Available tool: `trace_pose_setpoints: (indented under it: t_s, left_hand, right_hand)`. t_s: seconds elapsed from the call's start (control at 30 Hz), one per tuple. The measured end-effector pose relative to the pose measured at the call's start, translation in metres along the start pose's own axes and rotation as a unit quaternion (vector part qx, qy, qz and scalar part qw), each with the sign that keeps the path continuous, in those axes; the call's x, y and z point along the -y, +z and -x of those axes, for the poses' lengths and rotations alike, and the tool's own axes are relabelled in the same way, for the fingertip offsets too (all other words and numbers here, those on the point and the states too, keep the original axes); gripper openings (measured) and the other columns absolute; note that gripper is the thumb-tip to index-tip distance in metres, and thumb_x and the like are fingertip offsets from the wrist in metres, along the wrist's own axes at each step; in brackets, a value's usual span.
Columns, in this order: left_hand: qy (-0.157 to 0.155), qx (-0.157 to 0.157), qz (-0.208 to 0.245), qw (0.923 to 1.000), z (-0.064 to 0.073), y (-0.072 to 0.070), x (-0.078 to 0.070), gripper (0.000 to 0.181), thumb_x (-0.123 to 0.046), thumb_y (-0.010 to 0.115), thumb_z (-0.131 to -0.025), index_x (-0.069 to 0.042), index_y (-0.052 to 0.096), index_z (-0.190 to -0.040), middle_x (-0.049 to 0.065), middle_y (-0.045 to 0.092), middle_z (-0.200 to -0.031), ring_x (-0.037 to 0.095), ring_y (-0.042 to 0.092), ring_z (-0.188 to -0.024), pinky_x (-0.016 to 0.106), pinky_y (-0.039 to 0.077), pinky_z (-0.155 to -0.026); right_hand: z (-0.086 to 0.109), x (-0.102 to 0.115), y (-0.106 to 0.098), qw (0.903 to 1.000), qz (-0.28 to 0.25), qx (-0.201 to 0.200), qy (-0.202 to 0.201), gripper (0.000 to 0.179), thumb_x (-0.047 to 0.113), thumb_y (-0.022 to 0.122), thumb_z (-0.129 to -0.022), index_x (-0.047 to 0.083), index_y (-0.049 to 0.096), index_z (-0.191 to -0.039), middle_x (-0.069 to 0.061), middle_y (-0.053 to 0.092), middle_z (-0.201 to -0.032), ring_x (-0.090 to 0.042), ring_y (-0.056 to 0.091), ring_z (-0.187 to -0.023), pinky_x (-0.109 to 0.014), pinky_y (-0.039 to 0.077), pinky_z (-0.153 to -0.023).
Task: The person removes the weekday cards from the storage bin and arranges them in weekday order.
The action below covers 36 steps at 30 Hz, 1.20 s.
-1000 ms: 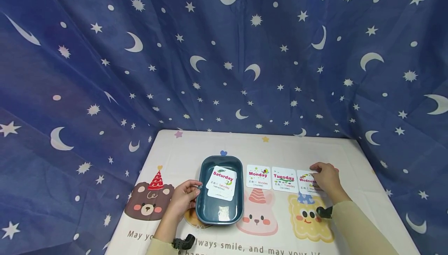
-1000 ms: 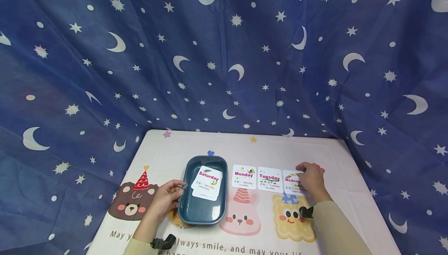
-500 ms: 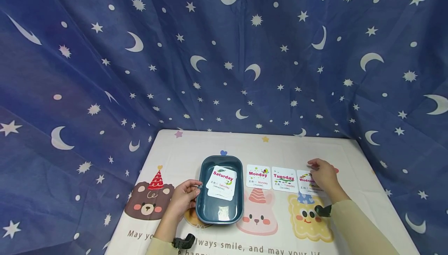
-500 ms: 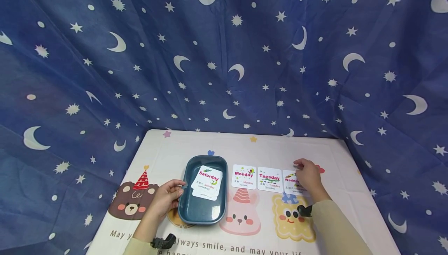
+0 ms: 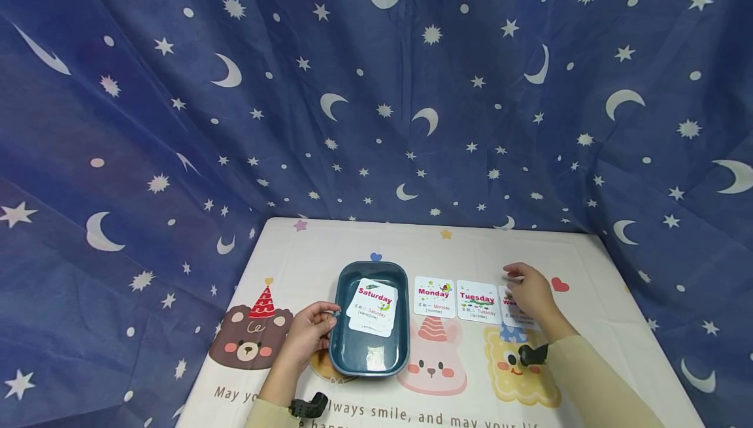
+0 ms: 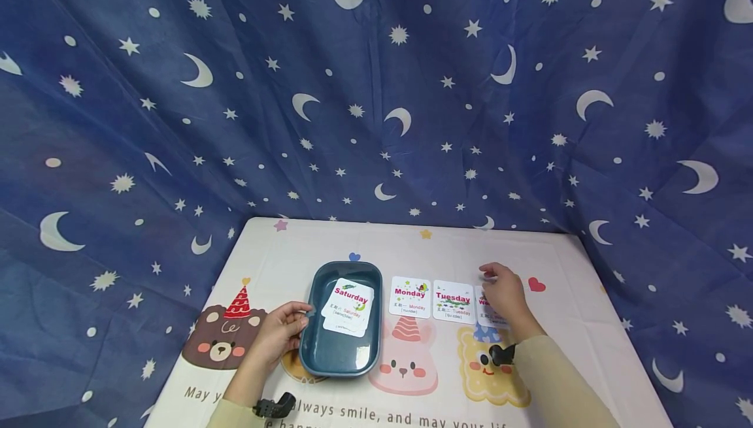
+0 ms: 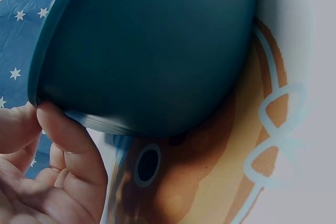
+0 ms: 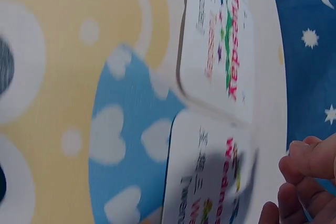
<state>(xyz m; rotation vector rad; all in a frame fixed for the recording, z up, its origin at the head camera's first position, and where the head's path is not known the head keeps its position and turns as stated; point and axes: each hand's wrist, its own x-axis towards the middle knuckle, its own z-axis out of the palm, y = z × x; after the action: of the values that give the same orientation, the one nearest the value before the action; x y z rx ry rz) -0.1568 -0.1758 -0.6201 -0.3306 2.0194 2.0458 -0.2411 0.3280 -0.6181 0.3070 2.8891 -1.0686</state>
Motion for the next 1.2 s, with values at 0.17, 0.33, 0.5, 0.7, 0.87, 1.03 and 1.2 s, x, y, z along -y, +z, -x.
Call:
trace_pose_setpoints:
  t_s: [0.17, 0.33, 0.5, 0.7, 0.87, 1.03, 1.2]
  left_hand:
    - [0.002, -0.004, -0.008, 1.0000, 0.001, 0.000, 0.000, 0.026, 0.000, 0.065, -0.103, 0.001, 0.070, -0.128, 0.005, 0.063, -0.086, 0.015, 0.056, -0.067, 0.024, 0.052, -0.053]
    - [-0.001, -0.005, -0.004, 1.0000, 0.000, 0.000, -0.002, 0.025, 0.000, 0.065, -0.103, -0.001, 0.071, -0.127, 0.006, 0.063, -0.087, 0.015, 0.055, -0.068, 0.025, 0.052, -0.053]
    - [-0.004, -0.008, -0.004, 1.0000, -0.002, 0.000, 0.000, 0.025, 0.002, 0.064, -0.103, -0.002, 0.072, -0.126, 0.009, 0.064, -0.089, 0.016, 0.056, -0.069, 0.025, 0.053, -0.054]
    - [-0.003, -0.008, -0.009, 0.9999, -0.002, 0.001, 0.001, 0.027, 0.001, 0.064, -0.103, 0.002, 0.069, -0.130, 0.010, 0.064, -0.090, 0.016, 0.056, -0.069, 0.025, 0.053, -0.054]
    - [-0.004, -0.009, -0.009, 0.9999, -0.002, 0.001, 0.001, 0.028, 0.001, 0.064, -0.103, 0.001, 0.069, -0.130, 0.008, 0.064, -0.089, 0.016, 0.056, -0.069, 0.025, 0.053, -0.055]
    - [-0.006, -0.010, -0.008, 0.9999, -0.002, 0.000, 0.001, 0.027, 0.001, 0.064, -0.103, 0.001, 0.070, -0.129, 0.005, 0.063, -0.087, 0.016, 0.056, -0.069, 0.025, 0.053, -0.054]
    - [-0.007, -0.008, -0.008, 0.9999, -0.001, 0.000, 0.001, 0.027, 0.001, 0.064, -0.103, 0.001, 0.069, -0.130, 0.006, 0.063, -0.087, 0.016, 0.056, -0.069, 0.025, 0.053, -0.055]
  right_hand:
    - [0.004, 0.014, 0.007, 0.9997, -0.006, 0.006, -0.021, 0.043, 0.002, 0.063, -0.100, 0.006, 0.062, -0.143, -0.022, 0.065, -0.138, -0.041, 0.063, -0.119, -0.059, 0.054, -0.105]
    - [0.007, 0.030, 0.014, 0.9994, -0.015, 0.017, -0.028, 0.043, 0.001, 0.065, -0.099, 0.007, 0.062, -0.142, -0.021, 0.066, -0.138, -0.040, 0.061, -0.121, -0.059, 0.052, -0.105]
    - [0.010, 0.042, 0.019, 0.9986, -0.027, 0.030, -0.033, 0.044, 0.003, 0.065, -0.100, 0.009, 0.063, -0.143, -0.018, 0.067, -0.140, -0.039, 0.059, -0.127, -0.060, 0.049, -0.109]
    - [0.014, 0.055, 0.026, 0.9970, -0.036, 0.043, -0.054, 0.045, 0.004, 0.067, -0.099, 0.011, 0.063, -0.143, -0.017, 0.068, -0.141, -0.040, 0.058, -0.130, -0.061, 0.047, -0.111]
    - [0.019, 0.067, 0.032, 0.9950, -0.039, 0.050, -0.078, 0.046, 0.004, 0.071, -0.098, 0.010, 0.063, -0.143, -0.017, 0.069, -0.138, -0.041, 0.059, -0.127, -0.060, 0.049, -0.108]
    - [0.025, 0.082, 0.040, 0.9935, -0.045, 0.060, -0.085, 0.050, 0.006, 0.073, -0.097, 0.012, 0.062, -0.145, -0.014, 0.070, -0.138, -0.040, 0.061, -0.128, -0.059, 0.050, -0.108]
    - [0.030, 0.096, 0.050, 0.9917, -0.047, 0.059, -0.104, 0.056, 0.005, 0.076, -0.094, 0.013, 0.061, -0.148, -0.014, 0.072, -0.135, -0.039, 0.063, -0.123, -0.057, 0.052, -0.103]
